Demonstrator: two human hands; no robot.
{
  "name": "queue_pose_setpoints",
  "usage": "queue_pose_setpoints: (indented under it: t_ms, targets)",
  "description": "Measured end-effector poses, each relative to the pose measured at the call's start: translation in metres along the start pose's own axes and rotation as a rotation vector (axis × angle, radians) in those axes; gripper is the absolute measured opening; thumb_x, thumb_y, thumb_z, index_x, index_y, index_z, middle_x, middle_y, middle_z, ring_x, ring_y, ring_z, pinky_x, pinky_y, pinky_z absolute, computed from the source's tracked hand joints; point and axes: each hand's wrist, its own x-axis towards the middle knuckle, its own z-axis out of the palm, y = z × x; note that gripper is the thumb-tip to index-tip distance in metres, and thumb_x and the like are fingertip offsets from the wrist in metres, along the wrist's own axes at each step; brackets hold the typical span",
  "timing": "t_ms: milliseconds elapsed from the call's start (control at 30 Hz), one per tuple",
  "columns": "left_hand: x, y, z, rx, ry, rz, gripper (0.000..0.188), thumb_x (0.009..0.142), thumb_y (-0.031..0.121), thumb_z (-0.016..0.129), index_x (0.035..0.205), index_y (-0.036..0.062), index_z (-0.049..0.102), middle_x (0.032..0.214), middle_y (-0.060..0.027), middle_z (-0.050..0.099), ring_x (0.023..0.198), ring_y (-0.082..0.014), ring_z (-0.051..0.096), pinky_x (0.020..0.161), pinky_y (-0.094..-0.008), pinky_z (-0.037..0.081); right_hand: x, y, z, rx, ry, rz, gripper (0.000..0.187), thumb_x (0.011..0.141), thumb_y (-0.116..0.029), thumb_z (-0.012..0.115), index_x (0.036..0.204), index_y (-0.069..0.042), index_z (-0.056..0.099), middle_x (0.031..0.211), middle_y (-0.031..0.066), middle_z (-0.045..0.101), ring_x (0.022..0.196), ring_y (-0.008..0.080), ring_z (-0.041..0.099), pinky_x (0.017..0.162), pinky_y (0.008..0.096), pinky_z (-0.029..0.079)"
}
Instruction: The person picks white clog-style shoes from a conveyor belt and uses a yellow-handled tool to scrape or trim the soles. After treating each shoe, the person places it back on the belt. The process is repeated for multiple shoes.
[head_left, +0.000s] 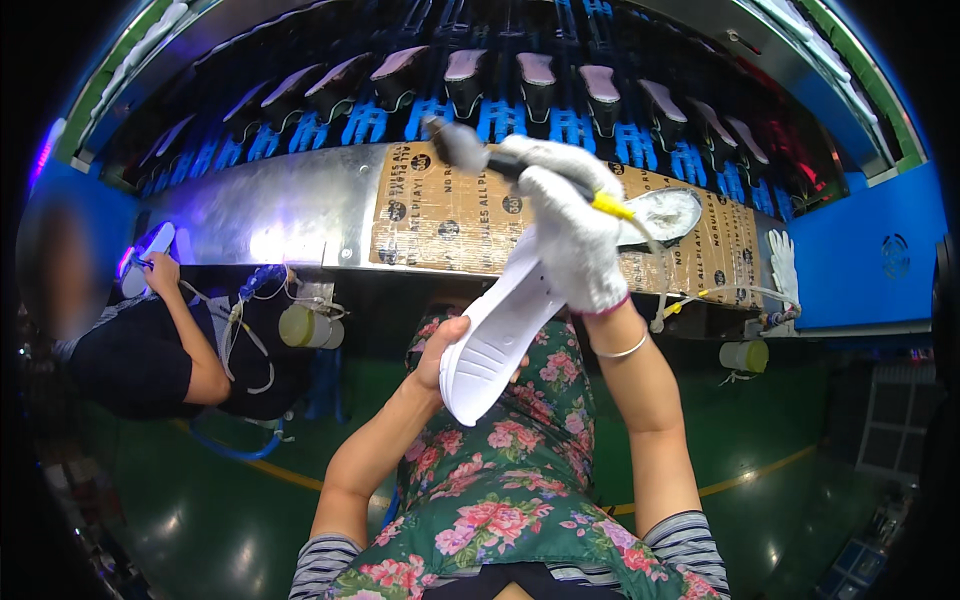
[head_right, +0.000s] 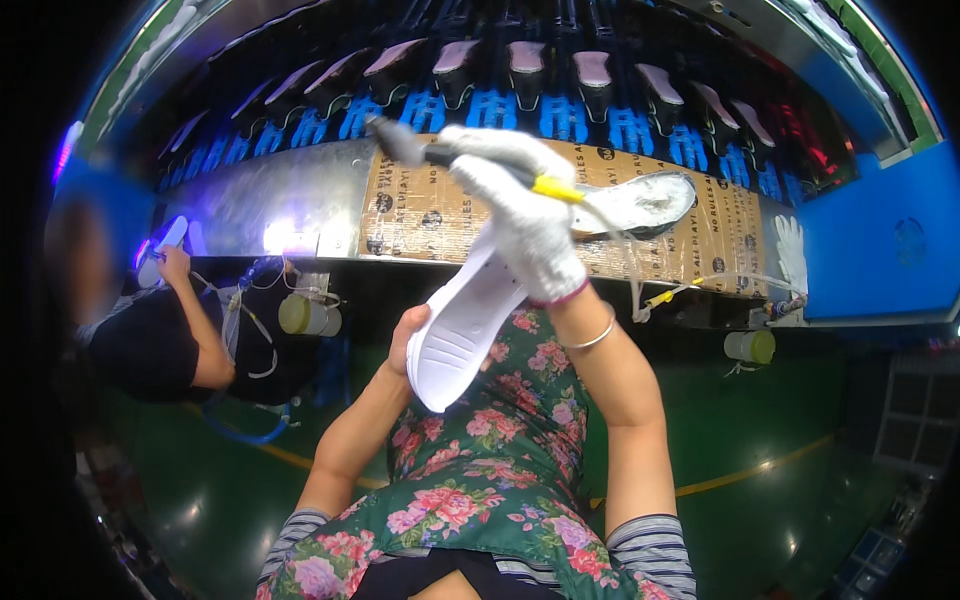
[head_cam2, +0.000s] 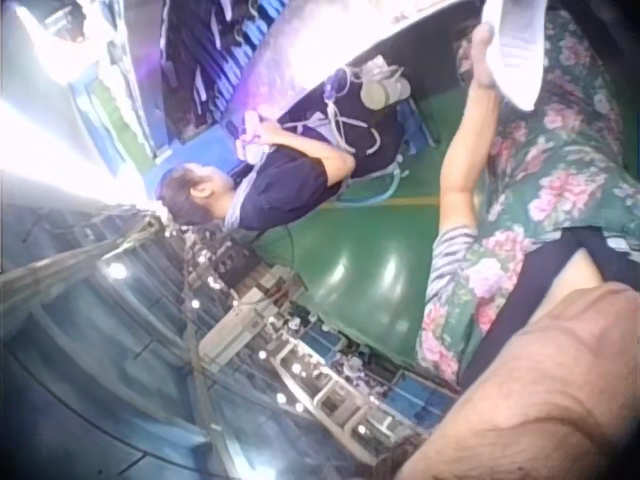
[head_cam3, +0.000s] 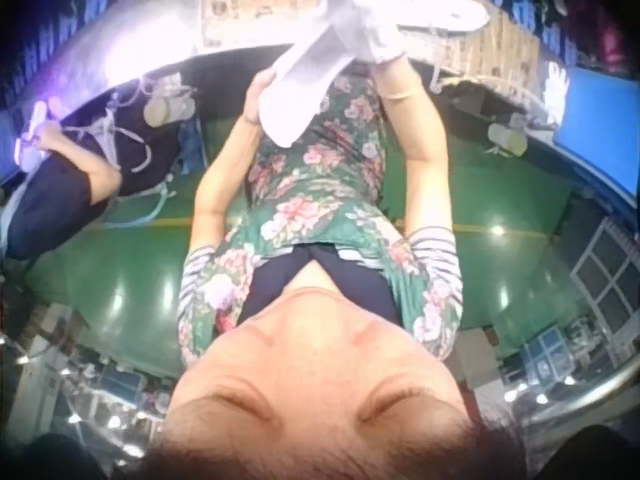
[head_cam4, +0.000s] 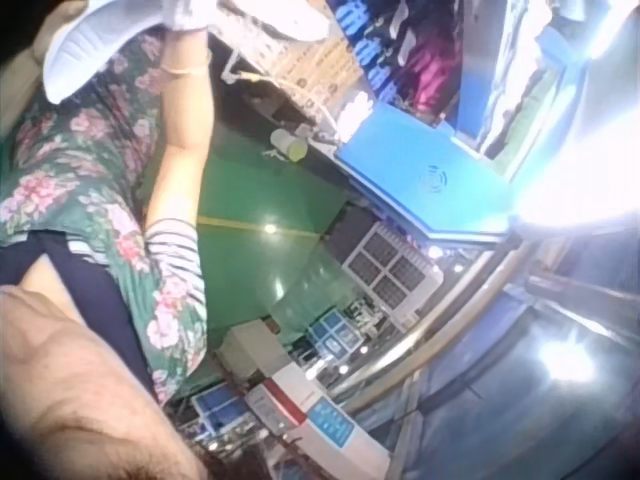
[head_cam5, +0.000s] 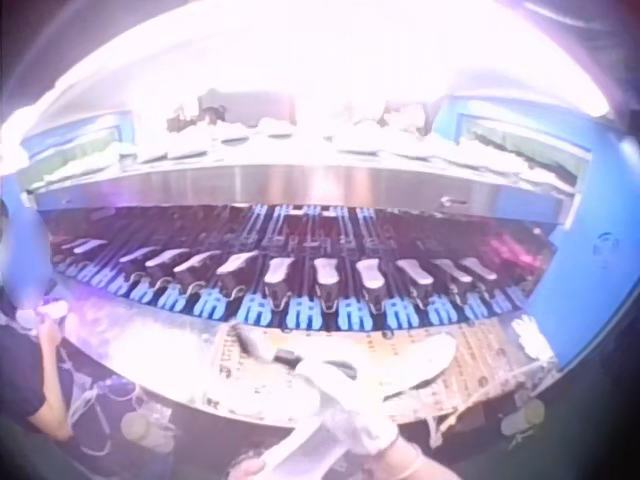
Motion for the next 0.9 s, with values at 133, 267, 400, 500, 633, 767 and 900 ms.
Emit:
queue_pose_setpoints:
  t_ms: [133, 267, 400, 500, 633, 767, 900]
  targets:
    - [-0.006, 0.004, 0.001, -0.195, 0.037, 0.017, 0.093, 0.098, 0.068, 0.054, 0.162, 0.002, 0.038, 0.14, -0.0302, 0.061, 0.106, -0.0444, 0.071, 0.083, -0.0564, 0.063, 0.007, -0.003, -0.042, -0.152, 0.028, -0.188, 0.024, 0.1, -0.002, 0.067, 0.122, 0.0, 0.074, 0.127, 0.0164, 0.075, 0.114, 0.0247, 0.073, 0.099, 0.0362, 0.059]
    - [0.005, 0.019, 0.004, -0.441, -0.111, 0.053, 0.101, 0.095, 0.078, 0.051, 0.163, 0.0034, 0.039, 0.145, -0.0308, 0.054, 0.115, -0.0464, 0.062, 0.089, -0.0574, 0.054, -0.04, -0.035, -0.035, -0.4, -0.149, -0.106, 0.019, 0.092, -0.005, 0.074, 0.11, 0.001, 0.077, 0.12, 0.0178, 0.077, 0.108, 0.0273, 0.074, 0.098, 0.0383, 0.059]
    - [0.01, 0.035, -0.001, -0.369, -0.021, 0.251, 0.101, 0.098, 0.077, 0.048, 0.163, 0.0005, 0.036, 0.141, -0.0361, 0.058, 0.123, -0.0477, 0.067, 0.098, -0.0617, 0.059, -0.087, -0.027, -0.011, -0.562, -0.407, -0.003, 0.016, 0.08, -0.002, 0.085, 0.096, -0.002, 0.081, 0.101, 0.0138, 0.081, 0.096, 0.0262, 0.077, 0.087, 0.0371, 0.059]
    - [0.017, 0.045, -0.004, -0.332, -0.11, 0.222, 0.11, 0.09, 0.077, 0.063, 0.163, 0.0012, 0.033, 0.141, -0.0334, 0.051, 0.118, -0.0448, 0.059, 0.091, -0.0579, 0.06, -0.105, -0.015, 0.004, -0.77, -0.47, -0.16, 0.019, 0.079, -0.004, 0.087, 0.097, -0.008, 0.083, 0.102, 0.0094, 0.081, 0.091, 0.0258, 0.077, 0.081, 0.0357, 0.059]
    - [0.023, 0.052, -0.001, -0.317, -0.26, 0.275, 0.108, 0.09, 0.077, 0.061, 0.159, -0.0026, 0.04, 0.136, -0.0327, 0.058, 0.109, -0.0416, 0.065, 0.086, -0.055, 0.057, -0.125, -0.011, 0.009, -0.555, -0.534, 0.021, 0.023, 0.079, -0.005, 0.089, 0.101, -0.008, 0.082, 0.102, 0.0094, 0.082, 0.091, 0.0253, 0.078, 0.082, 0.0357, 0.06]
    - [0.026, 0.062, -0.002, -0.229, -0.27, 0.244, 0.111, 0.083, 0.077, 0.068, 0.155, -0.0033, 0.044, 0.132, -0.0305, 0.058, 0.106, -0.0401, 0.064, 0.083, -0.051, 0.055, -0.122, -0.016, 0.002, -0.336, -0.344, 0.283, 0.021, 0.081, -0.002, 0.088, 0.101, -0.001, 0.081, 0.102, 0.0144, 0.081, 0.096, 0.0241, 0.077, 0.086, 0.0369, 0.061]
    - [0.025, 0.066, -0.002, -0.126, -0.226, 0.228, 0.116, 0.081, 0.081, 0.071, 0.156, -0.0027, 0.038, 0.131, -0.0294, 0.056, 0.107, -0.0387, 0.061, 0.079, -0.0486, 0.054, -0.12, -0.007, 0.004, -0.408, -0.387, 0.346, 0.019, 0.086, -0.002, 0.085, 0.104, 0.0, 0.08, 0.108, 0.0115, 0.079, 0.1, 0.0197, 0.076, 0.086, 0.0332, 0.06]
